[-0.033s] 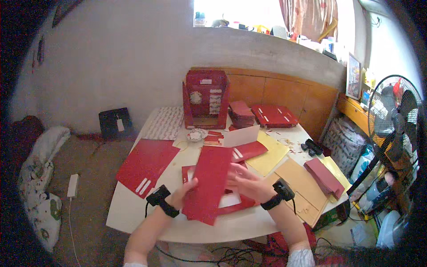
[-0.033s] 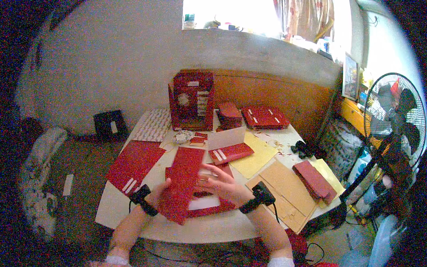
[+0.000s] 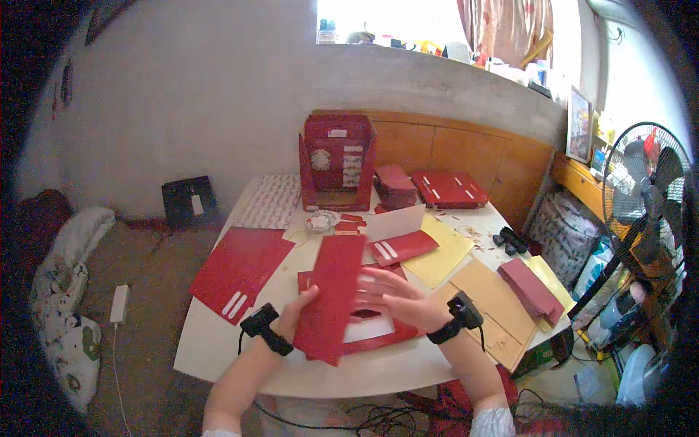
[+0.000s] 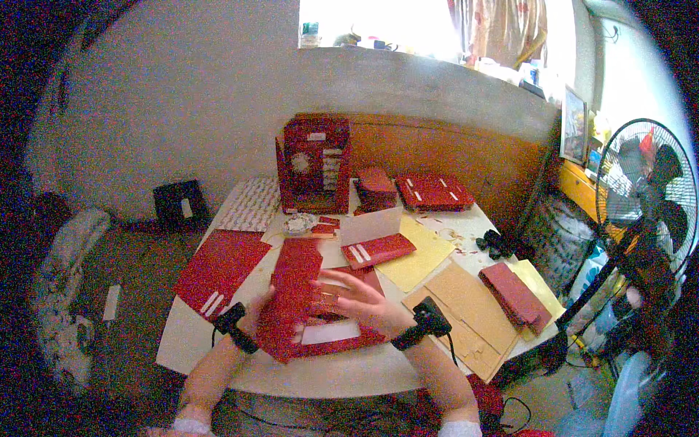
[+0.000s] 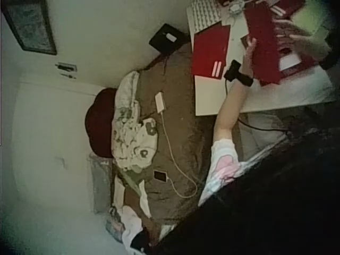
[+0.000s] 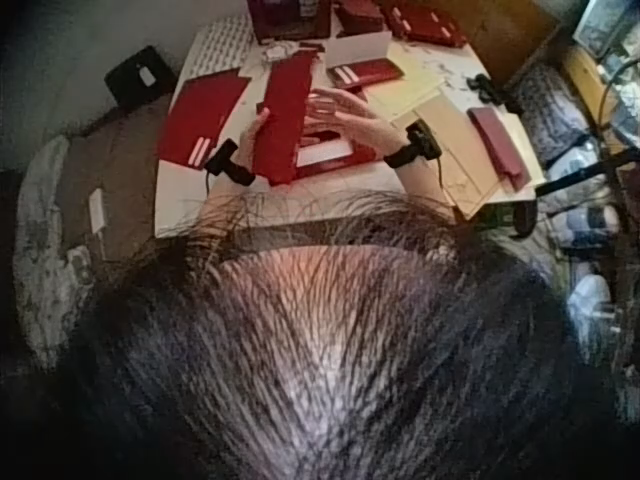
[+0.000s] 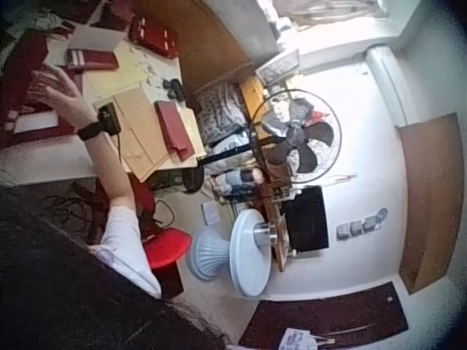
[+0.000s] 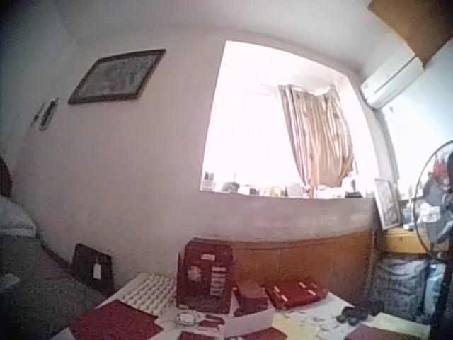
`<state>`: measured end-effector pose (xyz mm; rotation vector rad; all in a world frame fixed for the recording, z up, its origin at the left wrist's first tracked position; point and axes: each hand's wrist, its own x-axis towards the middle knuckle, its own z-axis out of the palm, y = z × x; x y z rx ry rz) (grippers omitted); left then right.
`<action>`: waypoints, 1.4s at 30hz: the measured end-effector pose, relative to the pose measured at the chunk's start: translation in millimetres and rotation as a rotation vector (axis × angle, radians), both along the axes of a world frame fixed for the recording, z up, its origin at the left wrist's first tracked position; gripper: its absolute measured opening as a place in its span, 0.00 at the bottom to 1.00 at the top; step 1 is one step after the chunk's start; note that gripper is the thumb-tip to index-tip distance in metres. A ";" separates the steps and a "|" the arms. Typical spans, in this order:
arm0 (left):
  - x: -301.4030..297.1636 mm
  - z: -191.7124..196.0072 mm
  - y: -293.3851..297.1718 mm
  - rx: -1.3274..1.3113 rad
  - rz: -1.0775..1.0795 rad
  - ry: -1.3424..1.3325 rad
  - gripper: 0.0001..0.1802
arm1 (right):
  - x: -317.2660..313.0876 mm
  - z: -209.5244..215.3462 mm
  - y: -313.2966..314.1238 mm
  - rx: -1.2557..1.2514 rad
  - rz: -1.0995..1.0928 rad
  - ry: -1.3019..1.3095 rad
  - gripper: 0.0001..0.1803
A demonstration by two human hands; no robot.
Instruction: Assembling red paper money wallets or card holders by folding and applying decorative elements.
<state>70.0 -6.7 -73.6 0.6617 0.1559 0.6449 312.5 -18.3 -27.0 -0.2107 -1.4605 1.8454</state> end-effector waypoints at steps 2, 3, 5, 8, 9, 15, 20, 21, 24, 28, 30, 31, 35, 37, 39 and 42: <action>10.8 6.3 1.8 0.055 0.107 0.042 0.37 | -6.1 -1.3 -2.8 0.133 -0.034 -0.066 0.24; 14.9 10.4 1.3 0.114 0.218 0.085 0.41 | -8.9 -3.0 -3.1 0.270 -0.065 -0.131 0.23; 15.0 10.9 0.5 0.083 0.243 0.120 0.36 | -12.9 -7.0 -5.4 0.535 -0.199 -0.298 0.24; 22.2 14.5 -0.8 0.052 0.231 0.119 0.33 | -26.4 -0.8 -18.7 1.405 -0.649 -0.760 0.27; 24.5 15.0 -0.9 0.053 0.195 0.083 0.35 | -28.3 0.4 -20.9 1.403 -0.650 -0.759 0.27; 23.6 18.9 -2.6 0.125 0.160 0.133 0.36 | -28.7 -2.0 -20.4 1.545 -0.668 -1.000 0.28; 18.4 14.5 -2.7 0.093 0.135 0.108 0.35 | -29.8 -1.8 -19.0 1.542 -0.674 -0.996 0.27; 18.0 12.3 -2.2 0.090 0.138 0.107 0.35 | -29.9 -1.7 -18.9 1.547 -0.685 -0.987 0.27; 16.7 7.2 -1.1 0.082 0.149 0.104 0.34 | -30.0 -1.8 -17.7 1.549 -0.685 -0.989 0.26; 17.8 9.2 -0.6 0.089 0.146 0.093 0.33 | -30.0 -1.3 -18.2 1.562 -0.691 -0.982 0.26; 20.7 7.1 -1.6 0.135 0.157 0.135 0.33 | -29.0 -3.5 -17.8 1.536 -0.681 -0.997 0.28; 23.1 7.3 -2.3 0.180 0.168 0.178 0.33 | -29.3 -4.5 -18.5 1.537 -0.683 -1.000 0.28; 29.4 19.9 -12.4 0.235 0.242 0.331 0.32 | -37.1 -5.2 -19.7 1.472 -0.759 -0.889 0.29; 30.4 25.3 -14.7 0.280 0.198 0.351 0.31 | -40.2 -2.4 -22.8 1.496 -0.795 -0.835 0.30; 31.9 21.8 -14.5 0.285 0.192 0.317 0.30 | -43.4 -1.7 -25.0 1.409 -0.740 -0.895 0.32; 35.1 28.4 -20.7 0.274 0.203 0.300 0.29 | -46.1 -2.7 -25.4 1.394 -0.758 -0.903 0.31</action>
